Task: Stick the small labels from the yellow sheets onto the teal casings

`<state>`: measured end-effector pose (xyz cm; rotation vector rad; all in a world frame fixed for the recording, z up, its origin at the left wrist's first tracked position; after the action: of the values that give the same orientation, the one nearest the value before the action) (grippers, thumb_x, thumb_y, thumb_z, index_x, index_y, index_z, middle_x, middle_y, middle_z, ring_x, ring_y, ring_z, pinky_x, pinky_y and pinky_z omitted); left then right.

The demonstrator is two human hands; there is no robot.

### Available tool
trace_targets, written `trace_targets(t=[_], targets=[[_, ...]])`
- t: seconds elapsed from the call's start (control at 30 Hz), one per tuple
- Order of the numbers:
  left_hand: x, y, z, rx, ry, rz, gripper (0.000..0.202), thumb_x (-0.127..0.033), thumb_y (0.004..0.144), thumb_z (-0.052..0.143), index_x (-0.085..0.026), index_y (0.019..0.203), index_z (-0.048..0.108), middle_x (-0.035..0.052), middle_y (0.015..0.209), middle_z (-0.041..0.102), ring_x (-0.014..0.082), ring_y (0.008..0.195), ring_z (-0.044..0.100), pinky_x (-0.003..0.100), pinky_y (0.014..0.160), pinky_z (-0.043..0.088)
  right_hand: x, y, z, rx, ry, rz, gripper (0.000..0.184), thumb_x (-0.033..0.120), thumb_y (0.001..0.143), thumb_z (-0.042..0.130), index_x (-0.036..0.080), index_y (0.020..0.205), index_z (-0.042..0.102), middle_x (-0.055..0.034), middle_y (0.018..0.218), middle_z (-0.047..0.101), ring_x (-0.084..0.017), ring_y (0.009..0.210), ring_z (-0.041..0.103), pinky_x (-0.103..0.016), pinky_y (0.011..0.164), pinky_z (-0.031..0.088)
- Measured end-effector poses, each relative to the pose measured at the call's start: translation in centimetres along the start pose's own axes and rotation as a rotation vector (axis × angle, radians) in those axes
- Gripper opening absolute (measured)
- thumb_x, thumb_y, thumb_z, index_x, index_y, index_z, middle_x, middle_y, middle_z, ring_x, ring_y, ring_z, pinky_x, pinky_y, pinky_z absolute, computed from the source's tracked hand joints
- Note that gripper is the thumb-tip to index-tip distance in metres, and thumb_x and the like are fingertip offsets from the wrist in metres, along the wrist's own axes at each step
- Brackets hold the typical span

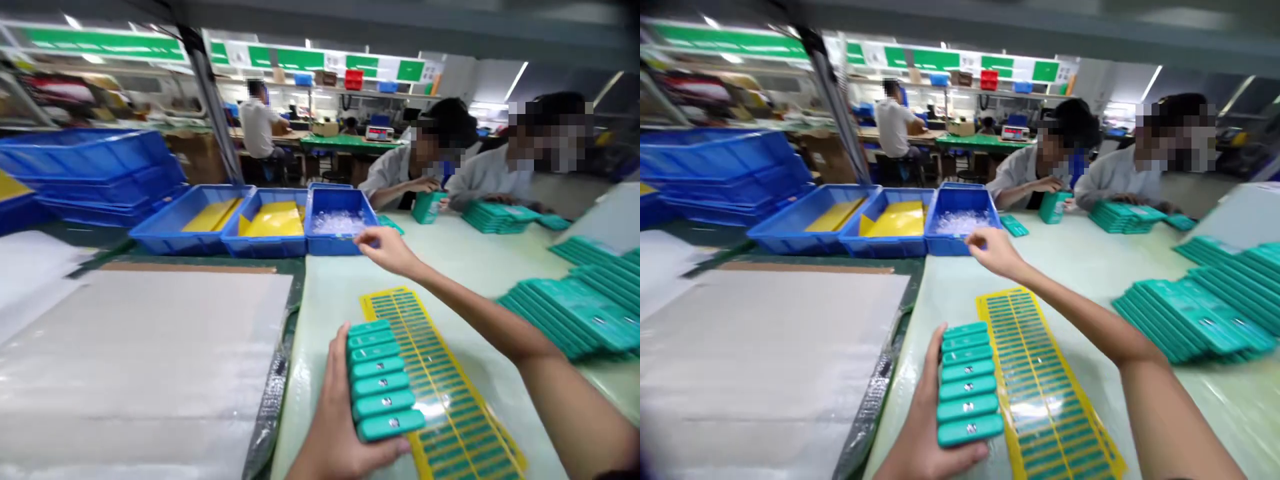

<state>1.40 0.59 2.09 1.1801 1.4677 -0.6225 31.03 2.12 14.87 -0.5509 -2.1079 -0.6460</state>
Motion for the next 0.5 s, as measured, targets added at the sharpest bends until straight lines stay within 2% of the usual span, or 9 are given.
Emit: trace_targets(t=[0.07,0.13,0.2,0.27,0.37,0.43,0.5], targets=[[-0.9,0.4,-0.3,-0.017,-0.002,0.033,0.144,-0.074,0.074,0.092,-0.045,0.177,-0.005,0.0176,0.178,0.036,0.0533,0.159,0.046,0.082,0.129,0.033,-3.1,-8.1,-3.5,-0.059,-0.103,0.122,0.007,0.017,0.082,0.074,0.020,0.084,0.079,-0.0039,0.087,0.082,-0.022,0.085,0.074,-0.033,0.079,0.059],[-1.6,0.9,-0.4,-0.044,0.047,0.077,0.140,-0.072,0.077,0.091,-0.043,0.178,-0.001,0.0181,0.176,0.037,0.0526,0.157,0.050,0.081,0.127,0.039,-5.6,-17.0,-6.2,-0.101,-0.186,0.263,0.008,0.025,0.080,0.072,0.021,0.079,0.079,-0.0044,0.080,0.082,-0.024,0.077,0.075,-0.035,0.075,0.058],[-2.0,1.4,-0.5,-0.065,0.108,0.121,0.140,-0.069,0.076,0.093,-0.040,0.178,0.002,0.0184,0.176,0.037,0.0519,0.156,0.052,0.078,0.126,0.043,-6.7,-25.3,-7.6,-0.165,-0.255,0.402,0.016,0.034,0.081,0.070,0.022,0.081,0.081,-0.0067,0.081,0.083,-0.027,0.076,0.077,-0.040,0.076,0.059],[-2.1,1.8,-0.6,-0.073,0.140,0.140,0.139,-0.067,0.076,0.094,-0.038,0.179,0.004,0.0178,0.176,0.037,0.0496,0.155,0.054,0.073,0.124,0.048,-6.5,-32.2,-7.8,-0.269,-0.320,0.539,0.025,0.041,0.085,0.066,0.021,0.087,0.081,-0.0108,0.084,0.084,-0.032,0.078,0.079,-0.044,0.074,0.061],[-1.9,2.1,-0.9,-0.076,0.144,0.140,0.137,-0.065,0.078,0.094,-0.035,0.179,0.006,0.0171,0.172,0.043,0.0453,0.148,0.061,0.066,0.119,0.056,-5.3,-38.9,-6.1,-0.380,-0.349,0.684,0.032,0.048,0.091,0.062,0.021,0.093,0.080,-0.0136,0.088,0.084,-0.035,0.077,0.080,-0.049,0.072,0.063],[-1.9,2.2,-1.0,-0.068,0.158,0.135,0.140,-0.063,0.076,0.096,-0.033,0.179,0.006,0.0177,0.171,0.044,0.0442,0.146,0.062,0.063,0.117,0.058,-4.7,-41.0,-4.4,-0.444,-0.346,0.712,0.032,0.049,0.094,0.062,0.022,0.099,0.078,-0.0141,0.094,0.083,-0.034,0.081,0.080,-0.050,0.077,0.065],[-1.8,2.2,-1.1,-0.056,0.189,0.127,0.144,-0.064,0.073,0.097,-0.032,0.179,0.005,0.0187,0.173,0.042,0.0448,0.148,0.060,0.064,0.119,0.056,-4.5,-41.7,-2.8,-0.489,-0.390,0.699,0.031,0.047,0.096,0.064,0.021,0.104,0.077,-0.0154,0.099,0.080,-0.034,0.086,0.078,-0.051,0.082,0.066]])
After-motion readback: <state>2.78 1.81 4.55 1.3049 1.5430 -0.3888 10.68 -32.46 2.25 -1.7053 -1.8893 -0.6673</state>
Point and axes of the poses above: each hand's wrist, its own y-axis towards the middle knuckle, its own z-axis out of the palm, x = y × z, the point moved 2 cm from there along y, towards the middle knuckle
